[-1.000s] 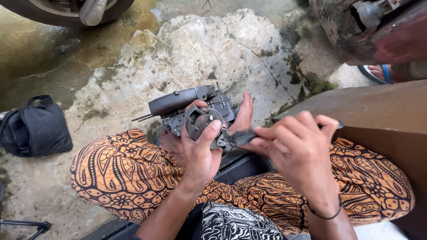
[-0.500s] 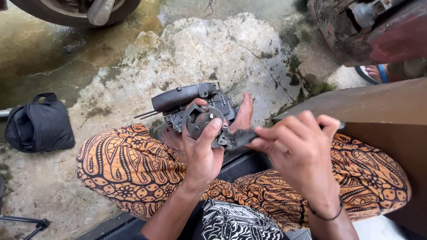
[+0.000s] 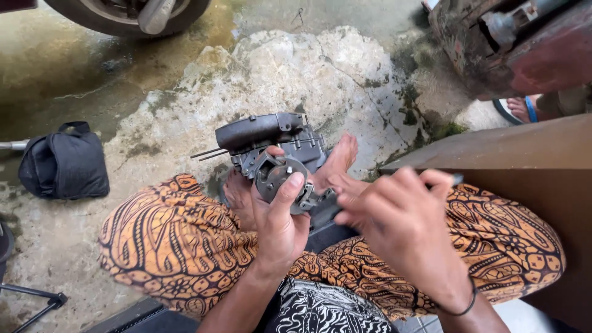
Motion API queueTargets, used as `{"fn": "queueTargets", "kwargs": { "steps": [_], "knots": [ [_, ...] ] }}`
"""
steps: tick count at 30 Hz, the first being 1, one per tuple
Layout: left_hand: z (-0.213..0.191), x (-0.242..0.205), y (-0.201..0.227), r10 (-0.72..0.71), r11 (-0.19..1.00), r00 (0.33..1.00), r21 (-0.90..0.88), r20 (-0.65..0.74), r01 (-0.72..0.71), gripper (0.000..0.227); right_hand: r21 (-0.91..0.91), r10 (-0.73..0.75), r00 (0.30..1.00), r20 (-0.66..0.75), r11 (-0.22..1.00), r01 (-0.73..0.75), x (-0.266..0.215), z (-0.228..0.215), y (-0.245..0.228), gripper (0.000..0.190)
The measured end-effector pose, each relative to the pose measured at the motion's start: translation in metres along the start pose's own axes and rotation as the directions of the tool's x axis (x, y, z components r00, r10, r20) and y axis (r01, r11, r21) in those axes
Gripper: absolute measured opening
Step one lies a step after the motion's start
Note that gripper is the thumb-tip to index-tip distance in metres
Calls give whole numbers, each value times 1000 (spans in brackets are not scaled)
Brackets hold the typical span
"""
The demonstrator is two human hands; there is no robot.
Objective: Repairing and cleaning a disassembled motorcycle engine component using a small hand tool
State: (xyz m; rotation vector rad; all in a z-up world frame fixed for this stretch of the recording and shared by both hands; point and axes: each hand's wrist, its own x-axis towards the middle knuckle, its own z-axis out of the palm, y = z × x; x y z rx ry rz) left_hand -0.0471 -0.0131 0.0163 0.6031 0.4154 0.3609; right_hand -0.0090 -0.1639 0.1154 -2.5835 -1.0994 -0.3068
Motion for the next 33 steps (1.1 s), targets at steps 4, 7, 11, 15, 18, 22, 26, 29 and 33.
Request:
{"fn": "queueTargets", "kwargs": {
  "steps": [4, 7, 11, 15, 18, 22, 26, 29, 33],
  "knots": [
    [-4, -11, 6, 9, 1000, 1000, 7, -8, -9, 48, -1, -15, 1000, -1, 1000, 15, -5, 2, 7, 12],
    [-4, -14, 9, 11, 1000, 998, 10, -67, -10, 46, -5, -28, 1000, 10, 1000, 28, 0, 1, 3, 13],
    [-8, -17, 11, 13, 999, 998, -42, -53, -15, 46, 15, -59, 998, 6, 998, 59, 2, 1, 7, 11],
    [-1, -10, 7, -16, 1000, 999, -7, -42, 15, 48, 59, -84, 996, 33, 995, 82, -3, 0, -5, 8],
    [7, -4, 5, 3, 998, 1000, -67, 9, -3, 42, -52, -53, 998, -26, 997, 51, 7, -6, 18, 14],
    [15, 8, 8, -47, 999, 999, -21, 15, 47, 41, -5, -92, 996, -20, 996, 92, 22, -11, 12, 32],
    [13, 6, 3, -75, 993, 997, -85, 9, 76, 42, -19, -79, 996, 49, 997, 80, 23, -10, 22, 23],
    [27, 22, 2, -56, 990, 998, -130, 2, 55, 40, -36, -152, 988, 11, 988, 153, 38, -3, 33, 31],
    [35, 25, -1, -68, 963, 995, -257, 69, 83, 43, -170, -100, 991, 93, 979, 115, 53, -23, 55, 6]
  ]
}}
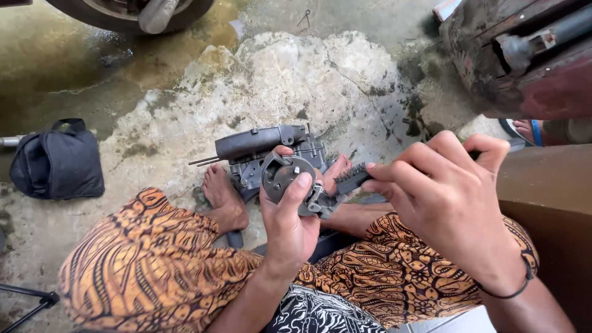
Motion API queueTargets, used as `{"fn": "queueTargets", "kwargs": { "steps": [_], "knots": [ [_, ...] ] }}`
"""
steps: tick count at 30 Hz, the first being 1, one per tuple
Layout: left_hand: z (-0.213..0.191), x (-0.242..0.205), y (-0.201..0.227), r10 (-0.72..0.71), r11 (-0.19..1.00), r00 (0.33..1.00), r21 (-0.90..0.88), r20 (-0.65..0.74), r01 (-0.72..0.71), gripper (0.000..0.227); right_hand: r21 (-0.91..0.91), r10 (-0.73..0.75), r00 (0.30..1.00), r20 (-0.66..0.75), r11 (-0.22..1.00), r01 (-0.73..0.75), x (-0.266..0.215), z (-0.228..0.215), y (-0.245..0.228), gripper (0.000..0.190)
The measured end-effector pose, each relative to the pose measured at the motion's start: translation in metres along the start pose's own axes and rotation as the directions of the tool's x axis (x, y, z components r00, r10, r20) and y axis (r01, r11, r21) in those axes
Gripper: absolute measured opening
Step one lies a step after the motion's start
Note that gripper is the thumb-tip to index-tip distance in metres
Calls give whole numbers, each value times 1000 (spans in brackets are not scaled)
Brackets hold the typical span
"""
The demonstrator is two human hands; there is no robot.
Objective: Repairing and cleaning a disassembled motorcycle engine component using a small hand tool
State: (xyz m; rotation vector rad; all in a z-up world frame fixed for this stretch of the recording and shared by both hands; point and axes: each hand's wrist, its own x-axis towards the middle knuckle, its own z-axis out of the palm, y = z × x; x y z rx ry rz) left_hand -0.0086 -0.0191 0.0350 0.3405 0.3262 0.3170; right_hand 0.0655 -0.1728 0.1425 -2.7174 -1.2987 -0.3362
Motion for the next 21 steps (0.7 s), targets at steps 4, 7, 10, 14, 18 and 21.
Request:
{"fn": "queueTargets", "kwargs": {
  "steps": [4, 7, 10, 14, 18, 21],
  "knots": [
    [5, 6, -8, 81, 991, 996, 101, 33, -84, 39, 23, -80, 997, 8, 997, 80, 3, -4, 9, 11],
    [10, 8, -9, 83, 990, 996, 116, 17, -85, 42, -59, -33, 999, -41, 998, 31, 6, -12, 17, 16],
    [16, 20, -10, 99, 995, 994, 5, 37, -99, 39, 145, -143, 990, 9, 980, 140, 13, 3, 22, 14],
    [7, 23, -11, 35, 999, 999, -41, 3, -35, 42, 146, -192, 981, 5, 971, 190, 18, 14, 28, 15],
    [4, 27, -12, -46, 994, 999, -97, -28, 43, 40, 142, -217, 976, 28, 967, 212, 21, 16, 27, 14],
    [5, 31, -15, -7, 999, 994, 32, -109, 10, 46, 122, -172, 985, 25, 978, 168, 20, 19, 31, 17]
  ]
}}
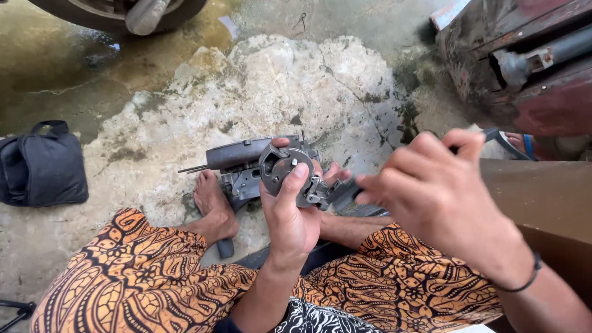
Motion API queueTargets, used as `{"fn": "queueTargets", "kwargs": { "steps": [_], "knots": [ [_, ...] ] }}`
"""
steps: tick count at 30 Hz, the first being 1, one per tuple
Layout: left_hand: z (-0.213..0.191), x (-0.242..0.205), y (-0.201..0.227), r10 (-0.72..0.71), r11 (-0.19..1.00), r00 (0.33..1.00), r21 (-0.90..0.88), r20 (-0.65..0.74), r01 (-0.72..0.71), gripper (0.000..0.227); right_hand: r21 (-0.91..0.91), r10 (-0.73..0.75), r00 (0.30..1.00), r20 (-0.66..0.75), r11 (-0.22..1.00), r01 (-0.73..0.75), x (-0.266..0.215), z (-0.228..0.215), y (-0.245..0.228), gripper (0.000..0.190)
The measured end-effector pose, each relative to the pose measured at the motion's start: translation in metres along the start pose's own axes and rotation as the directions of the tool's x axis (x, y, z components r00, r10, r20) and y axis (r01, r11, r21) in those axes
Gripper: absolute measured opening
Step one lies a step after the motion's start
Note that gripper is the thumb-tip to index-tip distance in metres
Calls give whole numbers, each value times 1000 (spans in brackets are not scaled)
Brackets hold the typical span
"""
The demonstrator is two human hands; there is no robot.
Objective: Repairing and cleaning a disassembled motorcycle engine component using a small hand tool
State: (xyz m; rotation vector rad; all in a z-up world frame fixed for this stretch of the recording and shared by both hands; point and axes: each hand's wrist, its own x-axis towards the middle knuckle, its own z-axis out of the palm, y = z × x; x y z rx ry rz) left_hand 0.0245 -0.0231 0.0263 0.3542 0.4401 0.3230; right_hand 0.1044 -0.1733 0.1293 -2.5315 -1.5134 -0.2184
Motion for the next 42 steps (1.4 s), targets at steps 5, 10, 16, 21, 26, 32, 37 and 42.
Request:
{"fn": "queueTargets", "kwargs": {
  "steps": [5, 10, 16, 21, 26, 32, 37, 42],
  "knots": [
    [2, 3, -9, -22, 999, 1000, -47, 13, 23, 46, 11, 33, 999, 21, 999, -34, -6, 1, 4, 15],
    [1, 2, -14, 2, 998, 999, -55, 37, 0, 47, 66, 13, 997, 79, 998, -18, -8, 1, -3, 8],
    [0, -1, -14, -14, 1000, 1000, -8, -7, 14, 51, -10, 30, 999, 25, 1000, -30, -13, 4, 1, 15],
    [-13, -3, -11, -17, 1000, 1000, 22, 5, 17, 48, -74, 90, 996, 19, 993, -89, -10, -7, 6, 14],
    [-7, -3, -12, -63, 997, 998, -39, -3, 63, 51, 5, 29, 998, 49, 1000, -30, -14, 3, -9, 24],
    [-5, -4, -16, -50, 998, 998, -39, 22, 51, 51, -5, 50, 998, 31, 999, -50, -17, 2, -13, 24],
    [-13, -6, -16, -37, 999, 999, 24, -5, 37, 49, -142, 124, 992, 30, 983, -119, -22, -5, -4, 11],
    [-11, -6, -17, -71, 996, 997, -49, 5, 71, 49, -15, 65, 997, 44, 998, -64, -22, 2, -20, 20]
  ]
}}
